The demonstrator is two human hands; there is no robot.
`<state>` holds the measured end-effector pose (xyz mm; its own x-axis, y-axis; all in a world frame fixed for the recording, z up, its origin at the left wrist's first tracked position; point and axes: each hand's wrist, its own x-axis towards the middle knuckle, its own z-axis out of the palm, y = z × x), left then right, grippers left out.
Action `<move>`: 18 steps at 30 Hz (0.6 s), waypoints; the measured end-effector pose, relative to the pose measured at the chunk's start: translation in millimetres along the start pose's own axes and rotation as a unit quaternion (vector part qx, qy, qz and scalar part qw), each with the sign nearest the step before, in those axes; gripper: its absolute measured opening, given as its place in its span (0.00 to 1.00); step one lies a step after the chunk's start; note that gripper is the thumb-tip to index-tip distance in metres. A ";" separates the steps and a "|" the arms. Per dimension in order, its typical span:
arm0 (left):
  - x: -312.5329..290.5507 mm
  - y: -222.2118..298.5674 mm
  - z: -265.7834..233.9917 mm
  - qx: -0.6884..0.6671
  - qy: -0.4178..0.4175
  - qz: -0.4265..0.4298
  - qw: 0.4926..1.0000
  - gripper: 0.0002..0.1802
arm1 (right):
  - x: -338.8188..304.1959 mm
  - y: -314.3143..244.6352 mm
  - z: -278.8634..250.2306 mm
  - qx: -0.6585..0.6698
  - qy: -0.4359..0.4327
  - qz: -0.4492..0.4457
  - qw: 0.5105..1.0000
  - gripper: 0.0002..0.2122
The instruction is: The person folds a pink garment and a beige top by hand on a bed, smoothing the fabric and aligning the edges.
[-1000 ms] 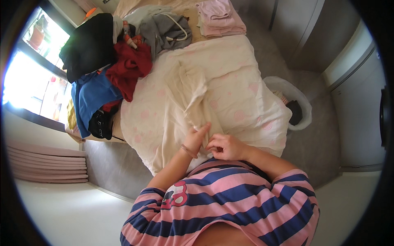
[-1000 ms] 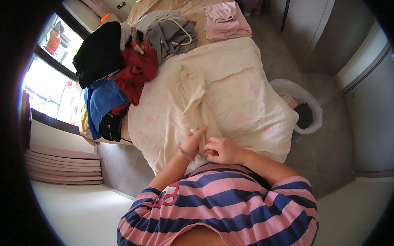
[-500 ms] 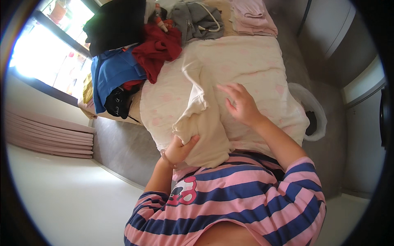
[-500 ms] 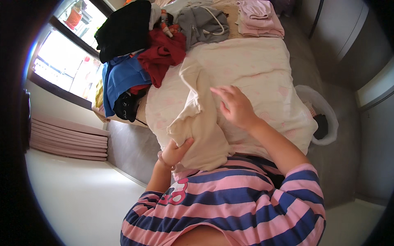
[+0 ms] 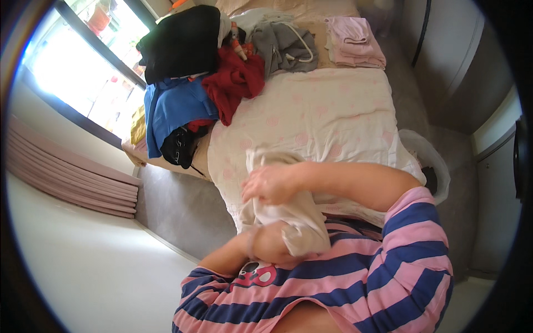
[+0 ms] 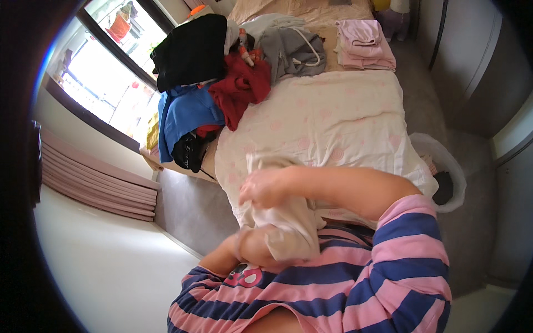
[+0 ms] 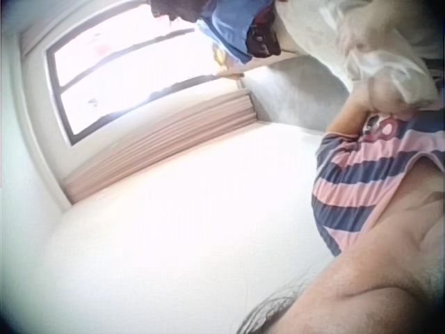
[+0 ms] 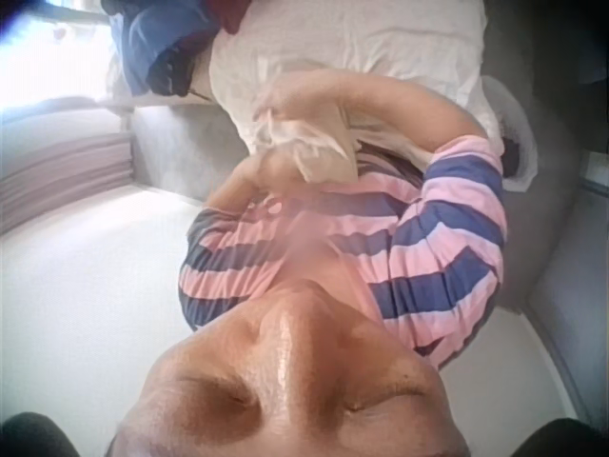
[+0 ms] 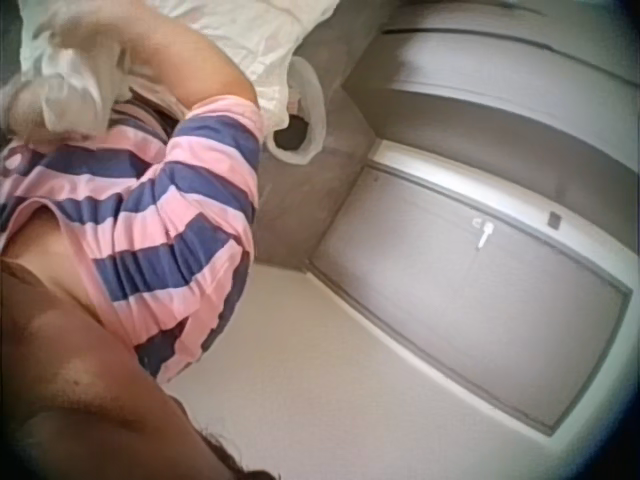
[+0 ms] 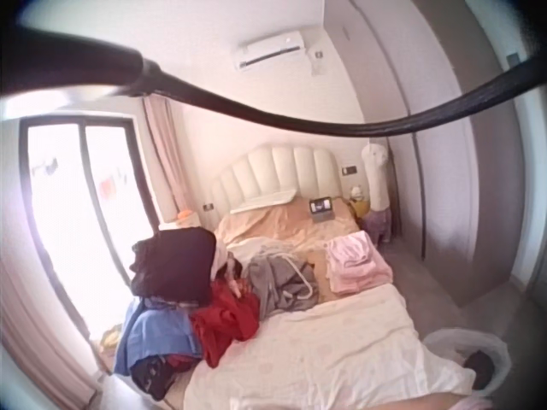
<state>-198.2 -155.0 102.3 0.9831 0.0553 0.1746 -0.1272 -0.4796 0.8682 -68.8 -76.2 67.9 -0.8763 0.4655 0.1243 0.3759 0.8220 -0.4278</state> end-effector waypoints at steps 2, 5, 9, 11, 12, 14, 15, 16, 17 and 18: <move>18.6 8.0 6.0 0.056 -0.020 0.125 0.990 0.10 | 10.4 -24.3 -3.5 0.187 -0.118 0.046 0.974 0.19; 12.6 12.2 0.9 0.047 -0.068 0.104 0.991 0.10 | 1.7 -39.7 11.0 0.231 -0.190 0.026 0.954 0.18; 9.4 9.7 -13.6 0.031 -0.034 0.144 0.988 0.10 | -48.2 -6.9 48.5 0.237 -0.203 0.093 0.945 0.18; 4.2 9.1 -14.5 -0.012 -0.022 0.149 0.988 0.11 | -66.6 -1.3 51.5 0.251 -0.191 0.108 0.943 0.19; -10.2 1.4 -12.5 -0.008 -0.014 0.102 0.995 0.10 | -75.5 -0.3 46.0 0.259 -0.119 0.115 0.952 0.20; -31.9 -6.7 -20.9 -0.009 -0.004 0.052 0.999 0.09 | -88.7 -1.1 26.5 0.271 -0.049 0.122 0.954 0.21; -41.1 -6.6 -30.5 -0.011 -0.025 0.023 0.999 0.07 | -95.1 -5.9 7.3 0.248 -0.081 0.175 0.950 0.22; -47.5 -6.4 -39.1 -0.015 -0.047 -0.001 0.999 0.06 | -103.4 -12.7 -9.4 0.222 -0.112 0.232 0.940 0.23; -52.0 -2.7 -46.3 -0.017 -0.045 -0.001 0.999 0.06 | -111.1 -15.4 -17.8 0.222 -0.115 0.232 0.940 0.23; -55.9 4.3 -52.7 -0.022 -0.013 -0.021 0.999 0.05 | -118.6 -17.3 -24.0 0.212 -0.143 0.256 0.932 0.23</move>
<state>-260.7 -114.0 120.8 0.9907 0.0515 0.1263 -0.0911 -0.4385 0.8941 35.9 -137.8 82.1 -0.6814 0.6053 -0.4115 0.6673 0.2829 -0.6889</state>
